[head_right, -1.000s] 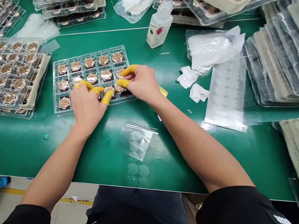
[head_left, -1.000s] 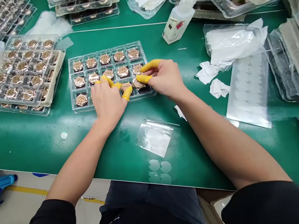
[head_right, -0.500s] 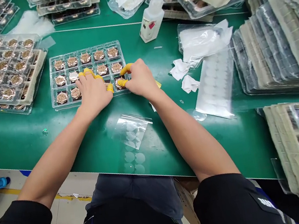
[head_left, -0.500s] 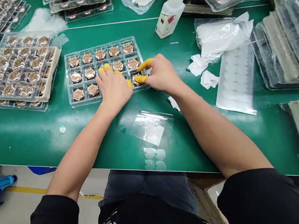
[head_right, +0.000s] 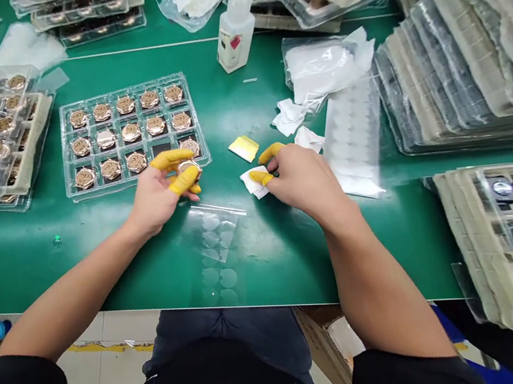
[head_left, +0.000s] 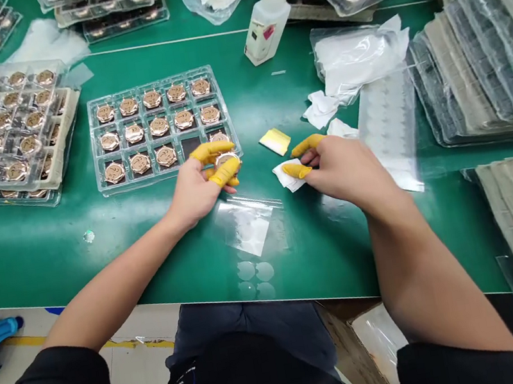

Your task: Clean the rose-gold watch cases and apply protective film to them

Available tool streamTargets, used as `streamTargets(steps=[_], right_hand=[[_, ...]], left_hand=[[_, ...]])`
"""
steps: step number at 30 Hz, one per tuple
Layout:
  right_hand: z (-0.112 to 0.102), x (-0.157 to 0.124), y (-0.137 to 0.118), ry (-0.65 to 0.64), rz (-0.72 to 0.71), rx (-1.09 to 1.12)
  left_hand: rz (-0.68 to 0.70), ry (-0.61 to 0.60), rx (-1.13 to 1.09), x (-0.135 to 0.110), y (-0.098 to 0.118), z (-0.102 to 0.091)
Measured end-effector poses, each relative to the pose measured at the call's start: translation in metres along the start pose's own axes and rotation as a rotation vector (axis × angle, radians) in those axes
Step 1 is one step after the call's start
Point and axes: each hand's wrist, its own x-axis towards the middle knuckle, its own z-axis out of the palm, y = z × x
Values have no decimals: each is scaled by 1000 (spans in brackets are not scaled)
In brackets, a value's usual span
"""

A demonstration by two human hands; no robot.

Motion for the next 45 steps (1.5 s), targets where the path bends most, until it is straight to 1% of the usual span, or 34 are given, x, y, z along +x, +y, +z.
streamTargets(steps=[1, 2, 3, 4, 6, 7, 8, 9, 12, 14, 15, 17, 20, 22, 23, 25, 28, 29, 31, 36, 38, 41, 43, 45], right_hand=[[0, 1, -2, -10, 51, 47], [0, 3, -6, 9, 98, 113], [0, 4, -10, 63, 127, 199], [0, 5, -15, 151, 126, 304], [5, 4, -26, 361, 81, 495], [9, 2, -30, 437, 37, 556], [15, -1, -34, 473, -17, 579], [21, -5, -37, 461, -76, 560], [39, -13, -38, 312, -235, 345], [44, -12, -32, 286, -280, 211], [44, -10, -27, 299, -268, 184], [39, -1, -15, 332, -189, 194], [30, 11, -1, 390, -74, 293], [28, 11, -1, 445, -94, 390], [29, 8, -6, 466, -141, 428], [34, -3, -20, 485, -309, 410], [43, -20, -43, 483, -633, 218], [45, -24, -48, 471, -712, 161], [46, -26, -52, 437, -815, 100], [43, -13, -43, 281, -968, 89], [43, -8, -42, 272, -978, 58], [45, -6, -42, 314, -907, 7], [45, -7, -43, 311, -827, -6], [44, -9, -44, 281, -774, 16]], left_hand=[[-40, -26, -61, 0, -4, 3], [-63, -46, -104, 0, -8, 4], [-75, -63, -130, 0, -11, 4], [-84, -80, -142, 1, -13, 2], [-97, -106, -131, 1, -15, -2], [-103, -111, -112, 0, -16, -3], [-108, -112, -90, 0, -16, -4], [-107, -108, -71, -1, -16, -5], [-82, -79, -34, -3, -16, -3], [-64, -67, -23, -3, -17, -2], [-57, -67, -19, -3, -18, -2], [-50, -77, -13, -4, -20, -2], [-40, -74, -1, -5, -22, -3], [-33, -62, 6, -6, -22, -2], [-31, -59, 9, -7, -21, -2], [-32, -67, 10, -8, -21, 0], [-23, -108, -1, -8, -22, 1], [-17, -120, -4, -8, -23, 1], [-13, -131, -2, -8, -25, 0], [-39, -137, 77, -11, -23, -2], [-39, -163, 138, -12, -20, -2], [-51, -200, 149, -12, -17, -1], [-62, -186, 126, -11, -17, -1], [-66, -150, 101, -10, -18, -1]])
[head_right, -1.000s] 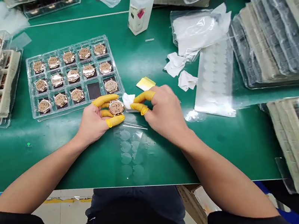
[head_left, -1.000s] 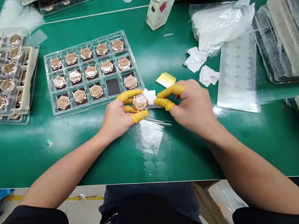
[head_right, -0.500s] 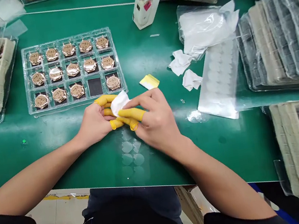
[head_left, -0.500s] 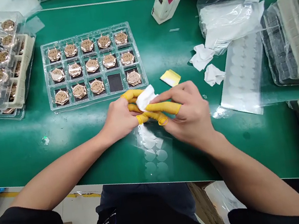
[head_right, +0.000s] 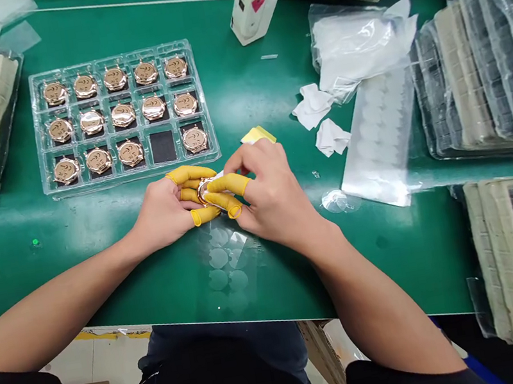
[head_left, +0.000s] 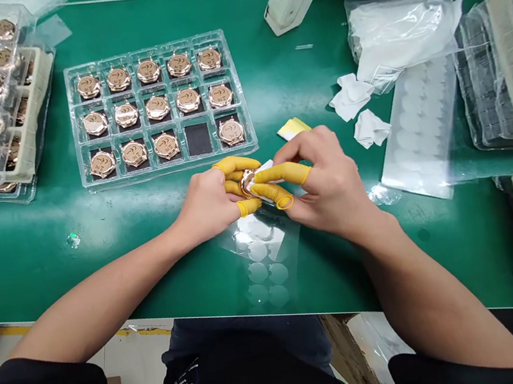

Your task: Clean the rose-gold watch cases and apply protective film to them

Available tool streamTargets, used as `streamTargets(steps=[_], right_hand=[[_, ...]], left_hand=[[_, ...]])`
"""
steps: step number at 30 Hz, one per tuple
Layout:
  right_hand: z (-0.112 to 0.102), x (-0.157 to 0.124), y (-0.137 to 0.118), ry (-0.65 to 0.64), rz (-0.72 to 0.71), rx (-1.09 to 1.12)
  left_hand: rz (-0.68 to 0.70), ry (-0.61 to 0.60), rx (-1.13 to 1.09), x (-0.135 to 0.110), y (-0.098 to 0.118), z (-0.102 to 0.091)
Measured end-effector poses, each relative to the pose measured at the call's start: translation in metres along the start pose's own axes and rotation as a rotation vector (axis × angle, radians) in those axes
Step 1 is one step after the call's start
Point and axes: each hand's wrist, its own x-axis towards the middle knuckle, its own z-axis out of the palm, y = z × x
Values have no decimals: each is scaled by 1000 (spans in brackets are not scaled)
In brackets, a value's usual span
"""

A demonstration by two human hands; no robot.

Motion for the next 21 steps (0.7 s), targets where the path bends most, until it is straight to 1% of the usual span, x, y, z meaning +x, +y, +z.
streamTargets(steps=[2, 4, 6, 8, 10, 13, 15, 17, 21], right_hand=[[1, -1, -1, -4, 17, 38], [5, -1, -1, 1, 28, 41], [10, -1, 0, 31, 76, 12], [14, -2, 1, 61, 122, -4], [15, -2, 2, 72, 94, 8], [16, -2, 2, 118, -3, 44], [17, -1, 2, 185, 6, 36], [17, -1, 3, 213, 31, 9], [17, -3, 4, 146, 16, 3]], left_hand=[[2, 20, -20, 1, -1, 0], [-6, 8, -35, 1, -1, 0], [-22, 2, -57, 1, -1, 0], [-35, 29, -108, 1, 1, 1], [-40, 59, -148, 1, 2, 2], [-46, 48, -169, 0, 3, 4], [-51, 61, -181, 0, 3, 4], [-53, 89, -200, 0, 3, 4], [-68, 71, -182, 0, 3, 4]])
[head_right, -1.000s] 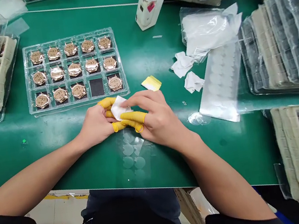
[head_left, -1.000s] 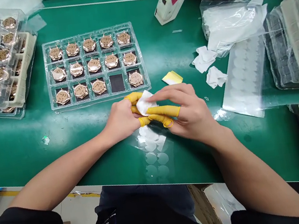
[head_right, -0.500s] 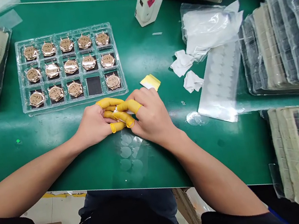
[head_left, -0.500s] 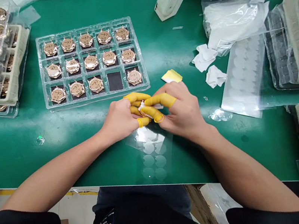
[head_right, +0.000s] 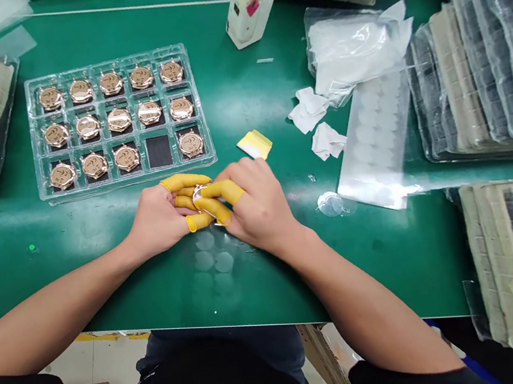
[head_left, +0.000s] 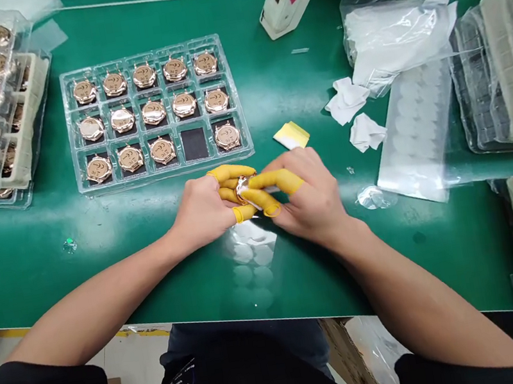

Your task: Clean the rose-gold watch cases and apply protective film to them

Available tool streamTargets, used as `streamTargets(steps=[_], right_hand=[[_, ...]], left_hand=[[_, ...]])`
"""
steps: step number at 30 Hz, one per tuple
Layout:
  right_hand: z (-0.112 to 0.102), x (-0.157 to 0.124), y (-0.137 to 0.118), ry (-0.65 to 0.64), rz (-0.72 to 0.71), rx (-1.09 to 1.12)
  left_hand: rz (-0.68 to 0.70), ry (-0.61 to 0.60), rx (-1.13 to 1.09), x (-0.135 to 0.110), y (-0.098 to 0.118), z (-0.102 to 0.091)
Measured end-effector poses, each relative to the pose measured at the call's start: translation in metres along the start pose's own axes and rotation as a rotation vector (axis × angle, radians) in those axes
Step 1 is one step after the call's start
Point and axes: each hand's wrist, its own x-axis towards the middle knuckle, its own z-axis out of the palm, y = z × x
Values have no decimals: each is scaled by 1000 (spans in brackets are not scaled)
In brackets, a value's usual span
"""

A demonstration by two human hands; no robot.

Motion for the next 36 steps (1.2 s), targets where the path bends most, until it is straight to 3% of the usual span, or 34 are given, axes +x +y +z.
streamTargets(steps=[3, 13, 18, 22, 29, 32, 36], right_hand=[[-1, 0, 1, 10, 58, -32], [1, 2, -2, 12, -24, 21], [0, 1, 2, -43, 116, -16], [-1, 0, 1, -77, 36, 42], [3, 1, -3, -23, 19, -9], [-3, 1, 8, -26, 115, -102], [-19, -6, 13, 8, 233, -145]], left_hand=[[-4, 19, -15, 1, 0, 0], [5, 8, 14, 0, -1, 0], [-8, 3, 5, 1, 0, 0], [-2, 8, 24, 0, 0, 0], [-2, -9, 19, -1, 0, 0], [5, 16, 1, 2, 2, 0], [120, 145, -100, 10, 0, -6]])
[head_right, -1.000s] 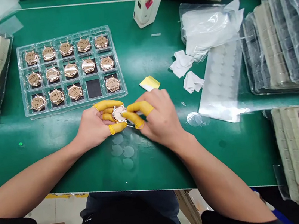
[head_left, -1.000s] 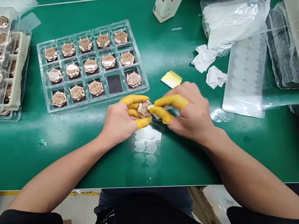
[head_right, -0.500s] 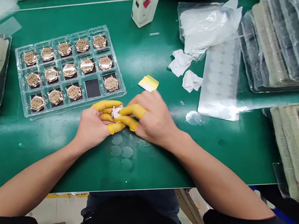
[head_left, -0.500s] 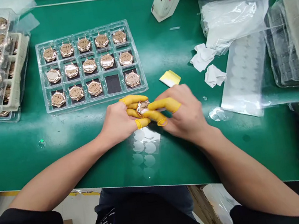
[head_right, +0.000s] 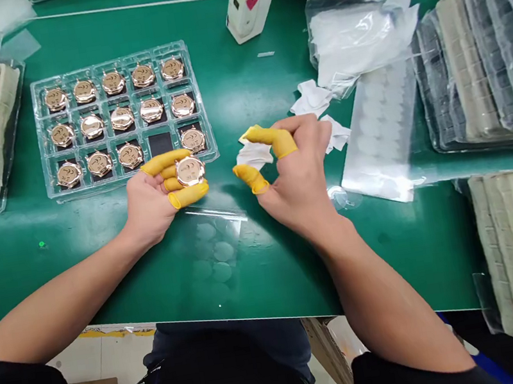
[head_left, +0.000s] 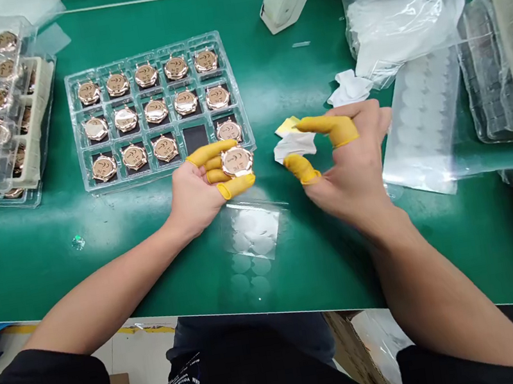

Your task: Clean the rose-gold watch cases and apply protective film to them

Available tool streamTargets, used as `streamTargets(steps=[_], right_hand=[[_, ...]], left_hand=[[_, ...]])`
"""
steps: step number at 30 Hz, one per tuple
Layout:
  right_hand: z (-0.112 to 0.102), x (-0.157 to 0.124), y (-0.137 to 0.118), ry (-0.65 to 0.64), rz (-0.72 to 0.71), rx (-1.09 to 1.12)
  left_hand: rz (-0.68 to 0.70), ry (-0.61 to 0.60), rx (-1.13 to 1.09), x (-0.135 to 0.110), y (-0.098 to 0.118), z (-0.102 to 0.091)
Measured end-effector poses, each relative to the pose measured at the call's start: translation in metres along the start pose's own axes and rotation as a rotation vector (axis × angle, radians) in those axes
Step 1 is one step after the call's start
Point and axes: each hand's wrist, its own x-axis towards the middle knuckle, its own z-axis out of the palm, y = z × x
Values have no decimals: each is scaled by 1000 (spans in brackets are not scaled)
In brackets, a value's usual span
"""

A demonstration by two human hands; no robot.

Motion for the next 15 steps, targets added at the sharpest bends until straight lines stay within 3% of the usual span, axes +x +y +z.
streamTargets(steps=[3, 6, 10, 12, 15], right_hand=[[-7, -7, -10, -241, -31, 174], [-9, -6, -20, -486, 137, 459], [-11, 3, -14, -445, 425, 803], [-13, 5, -10, -424, 453, 837], [-15, 6, -9, -425, 434, 780]], left_hand=[[65, 45, -7, 4, -3, -5], [100, -15, 45, 3, -1, -9], [240, -225, 207, -3, 6, -11], [326, -323, 288, -7, 6, -11], [473, -366, 381, -10, 2, -12]])
